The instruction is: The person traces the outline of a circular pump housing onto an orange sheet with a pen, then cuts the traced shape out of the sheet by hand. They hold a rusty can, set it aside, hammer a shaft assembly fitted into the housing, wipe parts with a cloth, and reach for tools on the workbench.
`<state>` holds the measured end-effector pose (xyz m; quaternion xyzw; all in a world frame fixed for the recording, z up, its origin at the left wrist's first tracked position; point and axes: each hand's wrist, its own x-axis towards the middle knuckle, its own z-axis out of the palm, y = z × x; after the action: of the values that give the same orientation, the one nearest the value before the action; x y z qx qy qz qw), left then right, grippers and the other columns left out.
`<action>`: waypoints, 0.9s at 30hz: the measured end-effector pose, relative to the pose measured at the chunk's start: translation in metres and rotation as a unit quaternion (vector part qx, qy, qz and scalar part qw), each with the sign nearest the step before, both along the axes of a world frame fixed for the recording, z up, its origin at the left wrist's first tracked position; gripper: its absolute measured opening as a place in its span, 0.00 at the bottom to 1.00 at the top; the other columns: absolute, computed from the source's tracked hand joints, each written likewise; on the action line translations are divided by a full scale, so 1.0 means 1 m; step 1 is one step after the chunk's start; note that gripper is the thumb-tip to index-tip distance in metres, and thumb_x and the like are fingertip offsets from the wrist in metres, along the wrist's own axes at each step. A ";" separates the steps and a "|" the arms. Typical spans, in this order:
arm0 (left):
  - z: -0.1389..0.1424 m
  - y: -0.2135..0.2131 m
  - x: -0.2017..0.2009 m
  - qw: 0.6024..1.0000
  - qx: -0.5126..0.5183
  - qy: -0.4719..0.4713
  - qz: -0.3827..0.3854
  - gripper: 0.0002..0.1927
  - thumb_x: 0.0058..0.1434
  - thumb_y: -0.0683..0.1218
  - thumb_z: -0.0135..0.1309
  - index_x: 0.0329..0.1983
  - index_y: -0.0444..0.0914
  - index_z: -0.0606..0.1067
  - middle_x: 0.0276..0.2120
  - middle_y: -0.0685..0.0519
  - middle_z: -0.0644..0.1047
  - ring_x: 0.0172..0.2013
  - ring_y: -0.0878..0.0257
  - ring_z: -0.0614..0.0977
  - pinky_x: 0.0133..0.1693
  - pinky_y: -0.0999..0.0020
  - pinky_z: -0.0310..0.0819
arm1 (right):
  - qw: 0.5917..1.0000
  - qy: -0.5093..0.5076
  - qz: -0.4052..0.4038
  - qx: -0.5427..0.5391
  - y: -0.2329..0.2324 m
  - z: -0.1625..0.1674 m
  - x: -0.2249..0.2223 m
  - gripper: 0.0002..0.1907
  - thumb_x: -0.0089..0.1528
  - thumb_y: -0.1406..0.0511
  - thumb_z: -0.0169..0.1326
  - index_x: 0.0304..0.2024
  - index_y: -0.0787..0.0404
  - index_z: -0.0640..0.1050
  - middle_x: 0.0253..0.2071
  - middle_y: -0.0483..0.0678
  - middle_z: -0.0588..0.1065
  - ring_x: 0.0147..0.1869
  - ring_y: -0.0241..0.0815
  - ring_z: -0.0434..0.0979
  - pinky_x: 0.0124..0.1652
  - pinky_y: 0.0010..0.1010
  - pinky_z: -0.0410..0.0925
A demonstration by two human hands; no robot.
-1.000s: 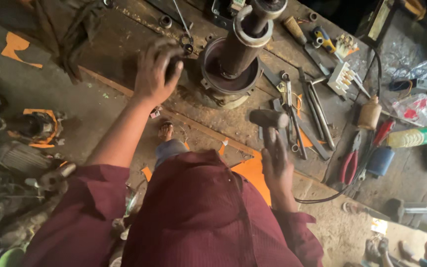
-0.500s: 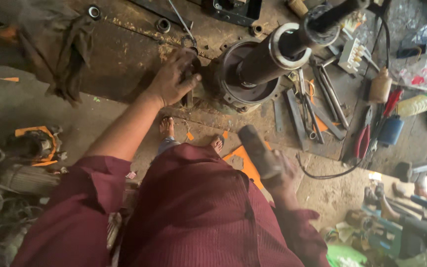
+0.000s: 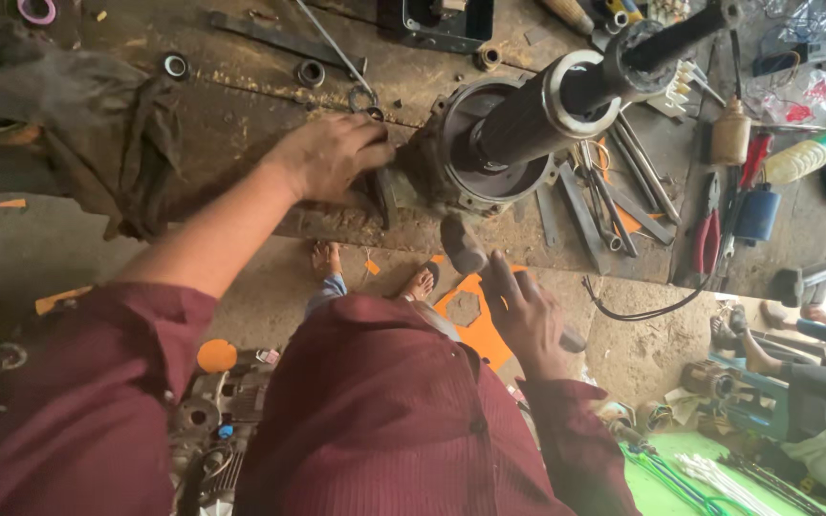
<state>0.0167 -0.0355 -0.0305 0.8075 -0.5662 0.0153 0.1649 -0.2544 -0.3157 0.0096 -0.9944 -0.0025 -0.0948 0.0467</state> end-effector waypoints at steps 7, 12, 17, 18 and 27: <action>-0.016 -0.041 -0.088 0.990 -0.066 -0.070 0.104 0.25 0.54 0.56 0.59 0.54 0.47 0.73 0.50 0.49 0.77 0.49 0.52 0.79 0.51 0.53 0.73 | 0.990 0.055 -0.105 0.073 -0.035 -0.009 -0.060 0.29 0.61 0.60 0.62 0.65 0.53 0.73 0.41 0.52 0.79 0.36 0.57 0.80 0.32 0.44 0.71; -0.020 -0.110 -0.150 0.985 -0.087 -0.050 0.140 0.12 0.68 0.51 0.50 0.49 0.41 0.71 0.39 0.50 0.74 0.34 0.55 0.79 0.35 0.58 0.73 | 0.981 0.000 -0.152 0.118 -0.077 -0.013 -0.078 0.31 0.65 0.60 0.60 0.69 0.59 0.68 0.48 0.59 0.79 0.45 0.61 0.81 0.38 0.43 0.72; -0.006 -0.176 -0.188 0.975 -0.063 -0.118 0.180 0.10 0.66 0.50 0.49 0.46 0.43 0.70 0.35 0.52 0.72 0.32 0.59 0.78 0.32 0.62 0.73 | 0.926 0.028 -0.275 0.257 -0.097 0.008 -0.074 0.33 0.66 0.59 0.55 0.72 0.59 0.66 0.32 0.55 0.79 0.31 0.47 0.80 0.34 0.36 0.71; -0.003 -0.183 -0.189 0.975 -0.062 -0.109 0.183 0.10 0.66 0.51 0.49 0.47 0.43 0.70 0.36 0.52 0.73 0.34 0.59 0.79 0.34 0.62 0.74 | 0.927 0.011 -0.256 0.274 -0.098 0.013 -0.070 0.32 0.67 0.59 0.55 0.72 0.60 0.65 0.32 0.54 0.79 0.31 0.45 0.79 0.34 0.36 0.70; 0.025 -0.082 -0.126 0.886 -0.239 0.259 0.300 0.14 0.70 0.50 0.53 0.52 0.37 0.77 0.47 0.43 0.79 0.47 0.45 0.81 0.48 0.53 0.76 | 0.963 -0.025 -0.068 0.259 -0.078 0.049 -0.056 0.24 0.68 0.63 0.55 0.65 0.63 0.67 0.35 0.52 0.77 0.35 0.48 0.80 0.37 0.34 0.70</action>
<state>-0.1088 -0.1179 -0.0057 0.8498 -0.2133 -0.0109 0.4818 -0.3105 -0.3936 0.0584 -0.9433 0.0890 -0.1204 0.2963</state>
